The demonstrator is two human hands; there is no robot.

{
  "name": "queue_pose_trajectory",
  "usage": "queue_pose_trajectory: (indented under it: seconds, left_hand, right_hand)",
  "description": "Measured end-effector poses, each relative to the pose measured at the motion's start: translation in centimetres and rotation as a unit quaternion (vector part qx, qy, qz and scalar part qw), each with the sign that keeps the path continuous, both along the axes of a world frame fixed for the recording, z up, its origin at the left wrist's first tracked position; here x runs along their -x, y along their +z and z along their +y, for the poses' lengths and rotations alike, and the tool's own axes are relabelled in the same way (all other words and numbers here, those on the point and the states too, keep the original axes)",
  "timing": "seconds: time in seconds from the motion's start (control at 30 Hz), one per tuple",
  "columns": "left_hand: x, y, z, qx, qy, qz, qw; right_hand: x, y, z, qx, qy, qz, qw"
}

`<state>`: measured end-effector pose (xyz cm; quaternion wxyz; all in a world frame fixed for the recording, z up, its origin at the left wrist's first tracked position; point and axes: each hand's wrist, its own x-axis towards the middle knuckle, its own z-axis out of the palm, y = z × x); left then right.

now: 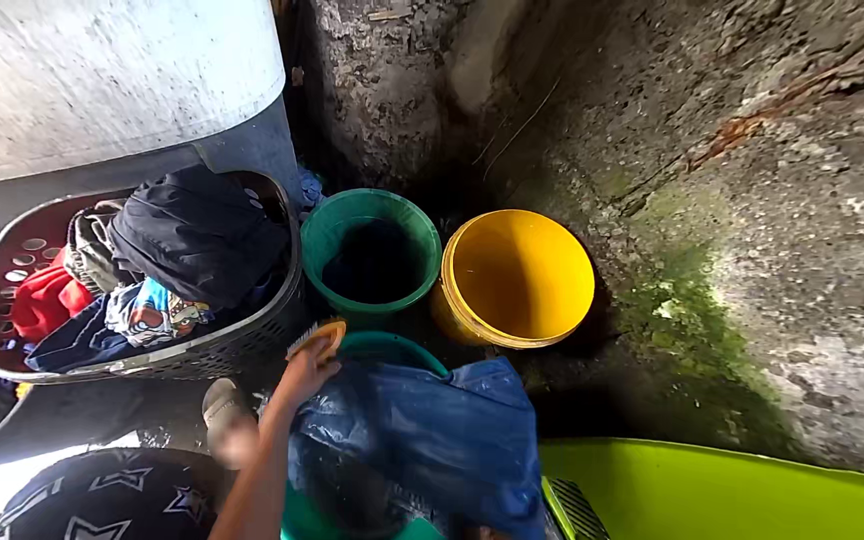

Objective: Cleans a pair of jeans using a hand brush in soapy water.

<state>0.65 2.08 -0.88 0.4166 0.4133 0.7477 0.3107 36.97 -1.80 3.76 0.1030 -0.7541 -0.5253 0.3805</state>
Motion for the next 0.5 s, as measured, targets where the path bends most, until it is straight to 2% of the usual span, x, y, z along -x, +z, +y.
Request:
queue_pose_trajectory:
  seconds: [0.07,0.13,0.23,0.27,0.3,0.4,0.43,0.5]
  left_hand:
    - [-1.5,-1.2,1.0,0.064,0.034,0.06,0.996]
    - [-2.8,-3.1,0.8,0.105,0.071,0.084,0.988]
    - [-4.3,-7.2,-0.6,0.161,0.123,0.108,0.973]
    - [-4.7,-8.7,-1.1,0.168,0.139,0.109,0.97]
    - [-5.1,-10.1,-1.5,0.174,0.151,0.11,0.967]
    - [-6.8,-13.1,-2.6,0.215,0.159,0.115,0.957]
    - [-7.2,-14.0,-2.9,0.226,0.159,0.12,0.954]
    - [-7.8,-15.5,-3.4,0.242,0.173,0.123,0.947]
  right_hand:
    - [-0.3,-5.5,3.4,0.134,0.063,0.036,0.988]
    - [0.7,-9.5,5.5,0.178,0.111,0.047,0.977]
    - [0.9,-8.5,4.4,0.223,0.254,-0.01,0.941]
    - [1.1,-7.2,3.8,0.19,0.284,-0.04,0.939]
    - [1.3,-5.8,3.4,0.117,0.292,-0.064,0.947]
    - [0.5,-3.7,5.4,-0.144,0.208,-0.113,0.961]
    - [-0.2,-3.8,7.1,-0.176,0.151,-0.124,0.965]
    - [-2.3,-5.3,10.3,-0.147,0.024,-0.144,0.978]
